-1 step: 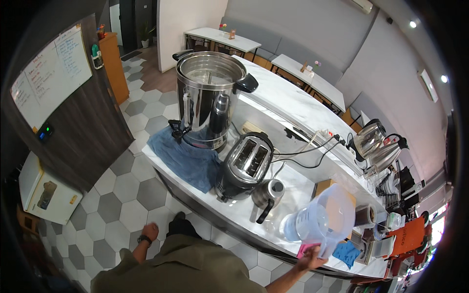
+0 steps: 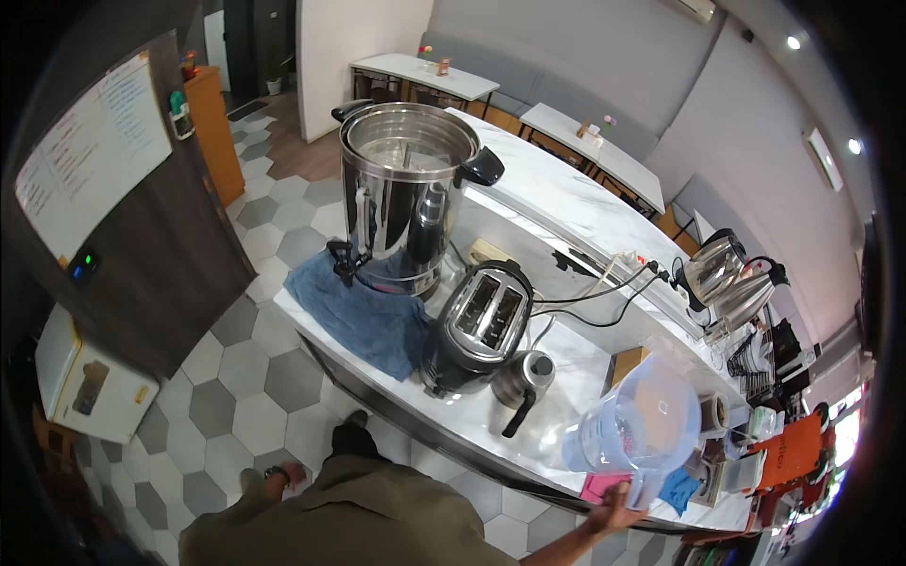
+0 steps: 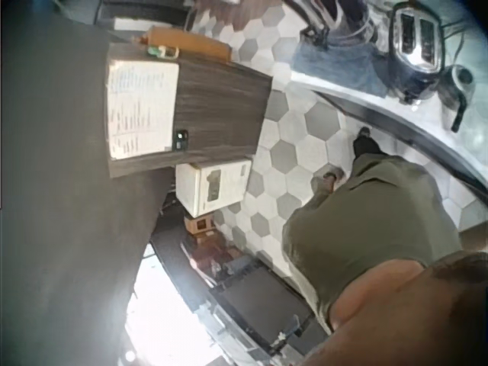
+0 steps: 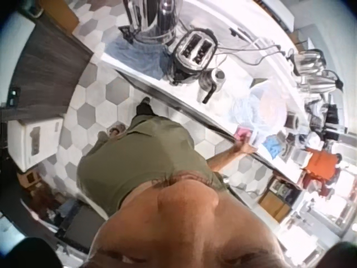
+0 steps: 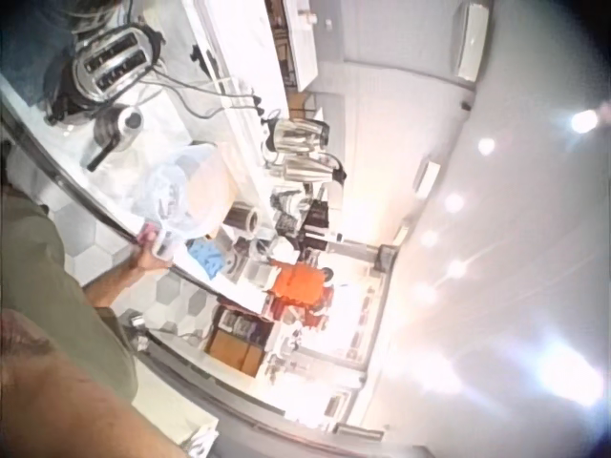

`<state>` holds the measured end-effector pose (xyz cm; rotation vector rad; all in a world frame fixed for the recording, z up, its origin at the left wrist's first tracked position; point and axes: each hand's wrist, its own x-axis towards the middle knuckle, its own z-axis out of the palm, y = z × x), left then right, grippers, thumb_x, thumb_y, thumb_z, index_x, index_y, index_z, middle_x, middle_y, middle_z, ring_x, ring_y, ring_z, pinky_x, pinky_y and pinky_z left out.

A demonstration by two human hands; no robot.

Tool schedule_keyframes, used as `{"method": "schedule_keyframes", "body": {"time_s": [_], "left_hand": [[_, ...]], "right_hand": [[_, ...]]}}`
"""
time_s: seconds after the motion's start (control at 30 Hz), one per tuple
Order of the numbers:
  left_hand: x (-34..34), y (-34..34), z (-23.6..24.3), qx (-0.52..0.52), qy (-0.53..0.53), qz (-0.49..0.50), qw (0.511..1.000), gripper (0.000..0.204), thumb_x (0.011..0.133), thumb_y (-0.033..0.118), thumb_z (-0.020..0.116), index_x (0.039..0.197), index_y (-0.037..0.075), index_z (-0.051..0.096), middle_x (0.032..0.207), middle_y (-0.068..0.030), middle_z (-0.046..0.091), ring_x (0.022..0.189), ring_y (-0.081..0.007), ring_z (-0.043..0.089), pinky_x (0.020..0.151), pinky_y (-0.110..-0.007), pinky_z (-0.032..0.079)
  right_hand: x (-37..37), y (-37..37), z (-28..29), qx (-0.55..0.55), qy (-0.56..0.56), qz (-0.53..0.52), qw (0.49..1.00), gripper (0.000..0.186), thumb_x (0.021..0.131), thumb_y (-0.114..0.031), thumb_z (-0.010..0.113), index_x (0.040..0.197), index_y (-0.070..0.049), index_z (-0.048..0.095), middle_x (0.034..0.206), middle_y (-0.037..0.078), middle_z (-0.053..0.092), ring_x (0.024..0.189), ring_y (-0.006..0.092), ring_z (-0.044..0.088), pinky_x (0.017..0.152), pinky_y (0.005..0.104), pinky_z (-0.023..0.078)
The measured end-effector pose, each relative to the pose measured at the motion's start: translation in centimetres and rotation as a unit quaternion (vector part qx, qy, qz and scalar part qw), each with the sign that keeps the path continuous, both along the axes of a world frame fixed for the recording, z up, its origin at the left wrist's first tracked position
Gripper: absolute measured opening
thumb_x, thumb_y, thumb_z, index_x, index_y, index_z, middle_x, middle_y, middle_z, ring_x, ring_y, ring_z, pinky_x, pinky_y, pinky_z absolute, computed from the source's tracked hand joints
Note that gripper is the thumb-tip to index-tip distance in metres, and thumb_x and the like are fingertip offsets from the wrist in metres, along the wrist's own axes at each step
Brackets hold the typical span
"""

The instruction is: The person performs various maintenance tasks in a commercial kitchen. They wipe down a counter, pour water into a coffee urn, and retrieve tools from a cabinet. The person then uses a screwdriver to adjust a metal lid, likely for a coffee machine, and cleans the lid in the sink.

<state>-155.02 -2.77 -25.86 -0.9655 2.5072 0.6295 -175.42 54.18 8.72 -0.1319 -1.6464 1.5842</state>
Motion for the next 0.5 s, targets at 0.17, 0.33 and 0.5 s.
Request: {"method": "schedule_keyframes", "body": {"time_s": [0.17, 0.33, 0.5], "left_hand": [[-3.9, -5.2, -1.3, 0.172, -0.270, -0.058, 0.946, 0.028, 0.091, 0.028, 0.057, 0.108, 0.008, 0.066, 0.104, -0.0127, 0.069, 0.094, -0.0322, 0.066, 0.079, -0.046, 0.053], [-12.4, -8.6, -0.8, 0.208, -0.304, -0.113, 0.923, 0.039, 0.093, 0.033, 0.056, 0.123, 0.009, 0.062, 0.117, -0.0112, 0.067, 0.101, -0.0304, 0.066, 0.084, -0.045, 0.053], [-20.2, -13.4, -3.9, 0.170, -0.342, -0.324, 0.865, 0.039, 0.090, 0.035, 0.060, 0.121, 0.012, 0.067, 0.116, -0.0130, 0.067, 0.097, -0.0264, 0.066, 0.080, -0.044, 0.055]], "right_hand": [[2.7, -4.4, 10.7, 0.115, 0.091, -0.054, 0.988, 0.037, 0.085, -0.023, 0.070, 0.099, 0.007, 0.052, 0.047, 0.002, 0.041, 0.039, 0.0086, 0.037, 0.039, 0.0224, 0.025], [0.2, -10.7, 17.2, -0.010, 0.139, -0.152, 0.979, 0.065, 0.087, -0.030, 0.069, 0.135, 0.006, 0.043, 0.085, 0.006, 0.056, 0.070, 0.0109, 0.056, 0.053, 0.0159, 0.044], [-4.1, -17.6, 21.4, 0.009, 0.117, -0.061, 0.991, 0.046, 0.090, -0.033, 0.069, 0.120, -0.003, 0.052, 0.062, -0.003, 0.045, 0.042, 0.0023, 0.034, 0.034, 0.0194, 0.021]]}}
